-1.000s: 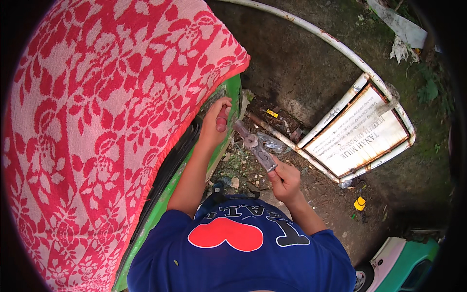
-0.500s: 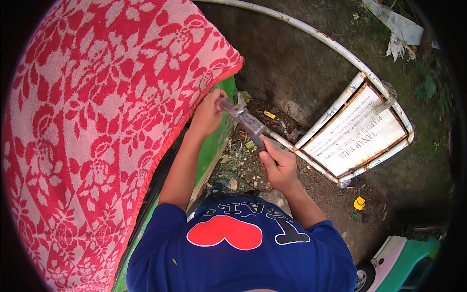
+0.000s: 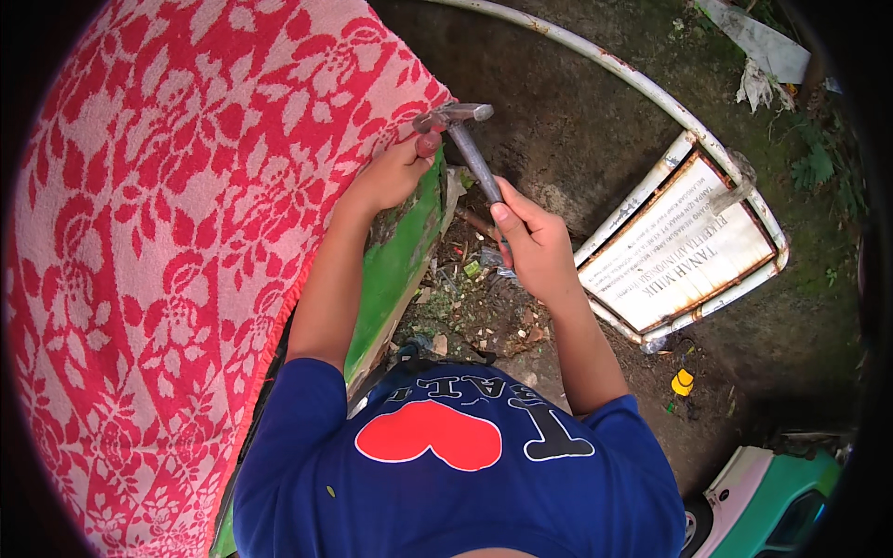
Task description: The person repeatedly strikes a small metal object with a hammer while holding it against a green metal surface. The person adjusts the object's position several times and continues hammering in the same area throughout the clip.
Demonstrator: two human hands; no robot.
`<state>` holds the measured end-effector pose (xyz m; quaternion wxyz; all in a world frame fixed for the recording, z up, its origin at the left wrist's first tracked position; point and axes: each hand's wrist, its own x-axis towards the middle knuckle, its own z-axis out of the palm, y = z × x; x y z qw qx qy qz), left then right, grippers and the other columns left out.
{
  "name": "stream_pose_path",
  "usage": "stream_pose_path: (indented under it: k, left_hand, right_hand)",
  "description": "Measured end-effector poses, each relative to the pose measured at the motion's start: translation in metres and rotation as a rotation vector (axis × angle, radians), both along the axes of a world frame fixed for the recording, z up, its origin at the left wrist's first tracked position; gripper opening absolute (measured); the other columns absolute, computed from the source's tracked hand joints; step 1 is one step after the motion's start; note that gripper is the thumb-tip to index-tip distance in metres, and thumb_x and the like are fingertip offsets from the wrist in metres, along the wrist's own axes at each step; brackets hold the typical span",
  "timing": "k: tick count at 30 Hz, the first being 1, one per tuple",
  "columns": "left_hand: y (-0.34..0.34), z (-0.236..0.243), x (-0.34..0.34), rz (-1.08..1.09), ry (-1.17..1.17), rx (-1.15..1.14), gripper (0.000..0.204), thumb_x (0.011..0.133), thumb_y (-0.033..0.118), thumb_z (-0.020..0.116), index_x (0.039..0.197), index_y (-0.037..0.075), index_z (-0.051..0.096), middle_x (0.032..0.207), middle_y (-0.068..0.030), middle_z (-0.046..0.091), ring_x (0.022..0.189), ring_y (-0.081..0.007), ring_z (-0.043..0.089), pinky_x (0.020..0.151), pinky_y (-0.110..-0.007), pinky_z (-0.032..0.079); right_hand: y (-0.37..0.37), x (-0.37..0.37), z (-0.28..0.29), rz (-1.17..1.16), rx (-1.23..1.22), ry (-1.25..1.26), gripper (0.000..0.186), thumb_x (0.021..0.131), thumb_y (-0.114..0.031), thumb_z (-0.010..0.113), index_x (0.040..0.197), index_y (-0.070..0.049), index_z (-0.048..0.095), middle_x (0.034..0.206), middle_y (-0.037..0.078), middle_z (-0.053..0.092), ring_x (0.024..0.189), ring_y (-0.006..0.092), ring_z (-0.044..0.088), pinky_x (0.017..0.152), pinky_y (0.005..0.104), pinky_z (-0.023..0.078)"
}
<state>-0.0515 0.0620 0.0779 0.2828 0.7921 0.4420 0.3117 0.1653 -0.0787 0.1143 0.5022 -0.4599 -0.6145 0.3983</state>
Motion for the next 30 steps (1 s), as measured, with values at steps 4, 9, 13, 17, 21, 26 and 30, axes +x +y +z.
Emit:
stream_pose_path:
  k: [4,9,13,17,21,26,30]
  left_hand:
    - [0.019,-0.012,-0.007,-0.011,-0.12,-0.035,0.019,0.095,0.018,0.051,0.105,0.002,0.056,0.097,-0.0101,0.061,0.094,-0.0253,0.06,0.086,-0.039,0.046]
    - [0.018,-0.012,-0.005,-0.039,-0.358,-0.144,0.006,0.091,0.011,0.048,0.089,0.005,0.05,0.083,-0.0042,0.05,0.081,-0.0157,0.053,0.076,-0.033,0.044]
    - [0.012,-0.023,-0.009,-0.023,-0.563,-0.063,0.007,0.086,0.005,0.042,0.086,0.006,0.048,0.081,-0.0029,0.05,0.084,-0.0161,0.054,0.078,-0.033,0.044]
    - [0.005,-0.027,-0.003,0.051,-0.605,-0.003,0.01,0.084,0.002,0.038,0.085,0.006,0.047,0.079,-0.0033,0.048,0.084,-0.0171,0.053,0.081,-0.033,0.044]
    - [0.009,-0.029,-0.004,0.05,-0.61,0.001,0.012,0.083,0.001,0.037,0.085,0.006,0.047,0.079,-0.0033,0.048,0.084,-0.0173,0.053,0.083,-0.034,0.044]
    - [0.011,-0.03,-0.008,-0.007,-0.571,-0.002,0.012,0.083,0.0,0.037,0.085,0.006,0.047,0.078,-0.0031,0.047,0.085,-0.0174,0.053,0.086,-0.035,0.045]
    - [0.007,-0.032,-0.005,0.029,-0.526,0.013,0.011,0.084,0.0,0.037,0.085,0.006,0.047,0.078,-0.0027,0.046,0.084,-0.0175,0.052,0.087,-0.035,0.045]
  right_hand:
    - [-0.002,-0.004,0.002,0.006,-0.014,0.046,0.04,0.102,-0.021,0.055,0.141,-0.01,0.054,0.069,-0.003,0.053,0.057,0.0047,0.048,0.053,0.0227,0.043]
    - [-0.008,0.004,-0.005,0.002,0.02,0.143,0.04,0.103,-0.021,0.054,0.14,-0.009,0.055,0.072,-0.002,0.054,0.057,0.0048,0.049,0.052,0.022,0.043]
    - [-0.008,0.011,-0.02,-0.003,-0.012,0.175,0.04,0.103,-0.021,0.054,0.141,-0.006,0.054,0.073,-0.002,0.054,0.058,0.0048,0.05,0.051,0.022,0.043]
    - [-0.011,0.016,-0.03,-0.005,-0.04,0.212,0.042,0.103,-0.022,0.054,0.141,-0.004,0.053,0.075,-0.002,0.055,0.058,0.0047,0.05,0.051,0.0223,0.043]
    - [-0.015,0.018,-0.037,-0.01,-0.071,0.225,0.042,0.103,-0.022,0.054,0.142,-0.005,0.052,0.076,-0.002,0.055,0.059,0.005,0.05,0.051,0.0225,0.044]
    - [-0.019,0.02,-0.04,-0.041,-0.119,0.244,0.043,0.103,-0.021,0.054,0.142,-0.005,0.052,0.076,-0.002,0.054,0.059,0.0052,0.049,0.052,0.0228,0.044]
    - [-0.021,0.021,-0.039,-0.014,-0.09,0.22,0.042,0.102,-0.021,0.054,0.142,-0.006,0.053,0.075,-0.001,0.055,0.058,0.0053,0.049,0.052,0.0232,0.044]
